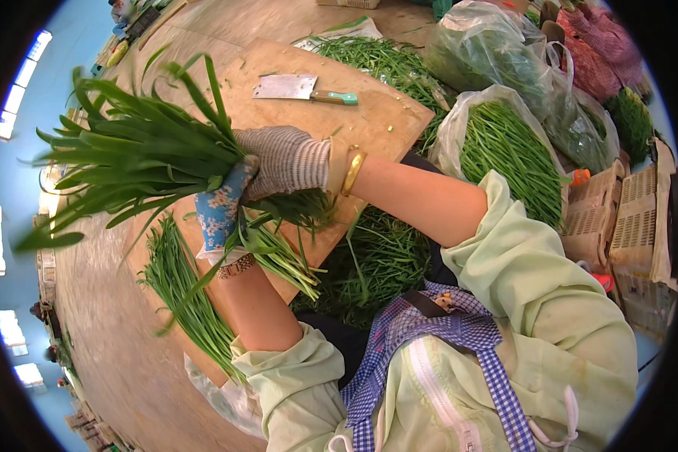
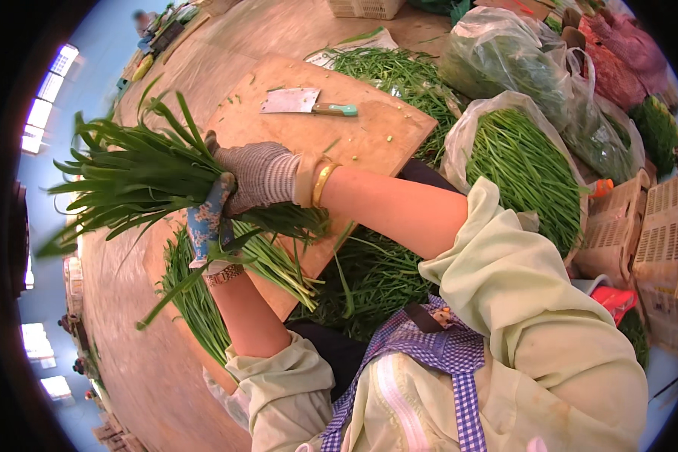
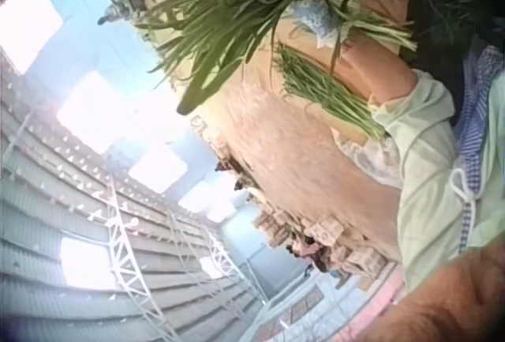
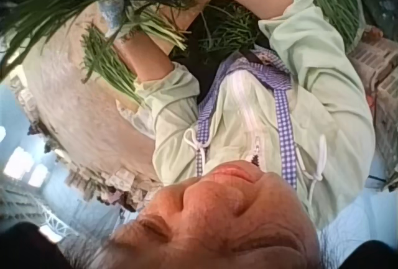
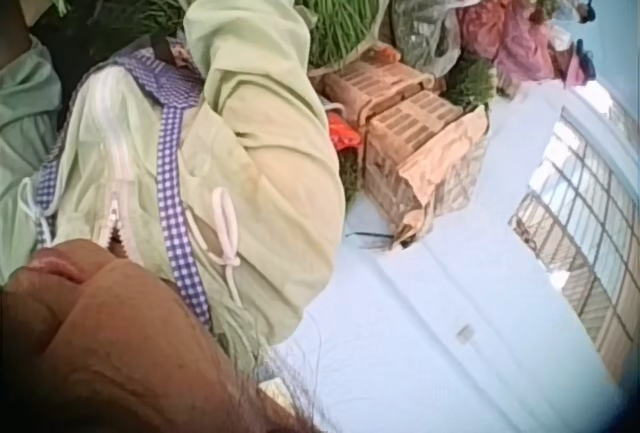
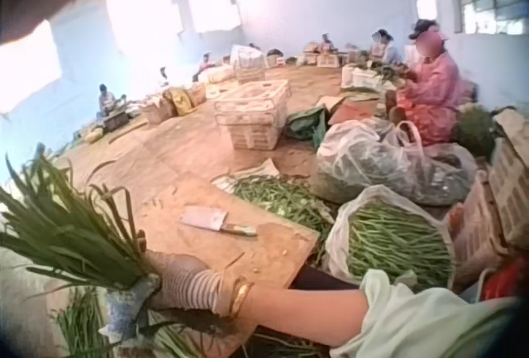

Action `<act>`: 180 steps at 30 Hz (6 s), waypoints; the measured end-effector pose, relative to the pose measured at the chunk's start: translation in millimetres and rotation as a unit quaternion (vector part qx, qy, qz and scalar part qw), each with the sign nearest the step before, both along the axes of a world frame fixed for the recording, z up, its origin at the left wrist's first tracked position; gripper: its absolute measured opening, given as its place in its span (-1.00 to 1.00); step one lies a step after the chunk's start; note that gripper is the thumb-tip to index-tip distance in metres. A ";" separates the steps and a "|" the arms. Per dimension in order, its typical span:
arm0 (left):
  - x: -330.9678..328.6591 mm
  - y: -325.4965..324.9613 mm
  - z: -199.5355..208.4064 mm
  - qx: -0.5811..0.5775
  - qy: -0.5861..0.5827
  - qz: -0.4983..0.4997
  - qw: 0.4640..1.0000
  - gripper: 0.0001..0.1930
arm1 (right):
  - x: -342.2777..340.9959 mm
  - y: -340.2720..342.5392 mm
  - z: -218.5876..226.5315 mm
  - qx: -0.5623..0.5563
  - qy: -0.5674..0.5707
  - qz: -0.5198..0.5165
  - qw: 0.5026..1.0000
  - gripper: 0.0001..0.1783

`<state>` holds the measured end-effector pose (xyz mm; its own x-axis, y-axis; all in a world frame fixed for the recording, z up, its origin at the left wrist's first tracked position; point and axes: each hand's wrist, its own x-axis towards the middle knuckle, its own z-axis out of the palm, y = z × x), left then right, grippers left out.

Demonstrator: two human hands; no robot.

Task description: The person sits on the floor and trims the ends of green onions using a knife on a wooden board. They gather the trimmed onions into bundles and place them on the board, repeating the process with additional bunches from nearby plastic bags.

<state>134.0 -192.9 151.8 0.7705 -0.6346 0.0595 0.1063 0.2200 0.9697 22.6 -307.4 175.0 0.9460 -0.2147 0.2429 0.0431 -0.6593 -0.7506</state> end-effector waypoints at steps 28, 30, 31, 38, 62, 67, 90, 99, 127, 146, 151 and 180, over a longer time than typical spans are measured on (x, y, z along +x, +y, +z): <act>18.1 136.7 -39.6 -0.376 0.157 0.066 0.911 -0.77 | -158.1 48.6 -93.4 0.487 -0.055 -0.150 0.859 -0.87; 16.1 136.9 -35.1 -0.403 0.157 0.062 0.900 -0.78 | -205.7 25.3 -132.4 0.257 0.166 -0.091 0.948 -0.82; 12.6 141.0 -29.3 -0.415 0.152 0.065 0.895 -0.78 | -214.2 23.4 -107.5 0.026 0.404 -0.046 0.913 -0.79; 19.8 158.5 -41.1 -0.510 0.168 -0.098 0.838 -0.82 | -159.6 -17.5 -46.2 0.240 -0.023 -0.184 0.953 -0.39; -0.9 133.1 -23.4 -0.560 0.136 -0.288 0.765 -0.84 | -149.8 20.1 -54.2 0.257 0.027 -0.055 0.964 -0.54; 6.4 125.9 -31.5 -0.549 0.184 -0.254 0.775 -0.88 | -131.5 36.1 -71.7 0.509 -0.026 -0.159 0.846 -0.69; -17.9 -86.2 -80.4 -0.177 0.371 -0.184 0.893 -0.72 | -169.6 -46.1 -164.5 0.738 0.092 -0.034 0.667 -0.14; -11.7 -43.4 -99.0 0.167 0.120 0.076 0.976 -0.52 | -167.1 -46.5 -149.1 0.685 0.143 -0.015 0.715 -0.15; -156.1 22.3 -145.0 0.074 0.533 -0.060 0.841 -0.74 | -162.0 -49.6 -148.2 0.605 0.157 -0.117 0.772 -0.32; -162.9 15.0 -168.2 0.030 0.573 -0.094 0.814 -0.71 | -189.2 -39.5 -154.3 0.728 0.139 -0.011 0.672 -0.40; -161.7 16.5 -175.5 0.011 0.562 -0.123 0.818 -0.73 | -177.0 -40.6 -142.7 0.787 0.174 -0.086 0.585 -0.11; -161.3 42.7 -156.8 -0.127 0.533 -0.144 0.824 -0.79 | -117.5 -69.7 -104.4 0.468 0.144 -0.213 0.845 -0.79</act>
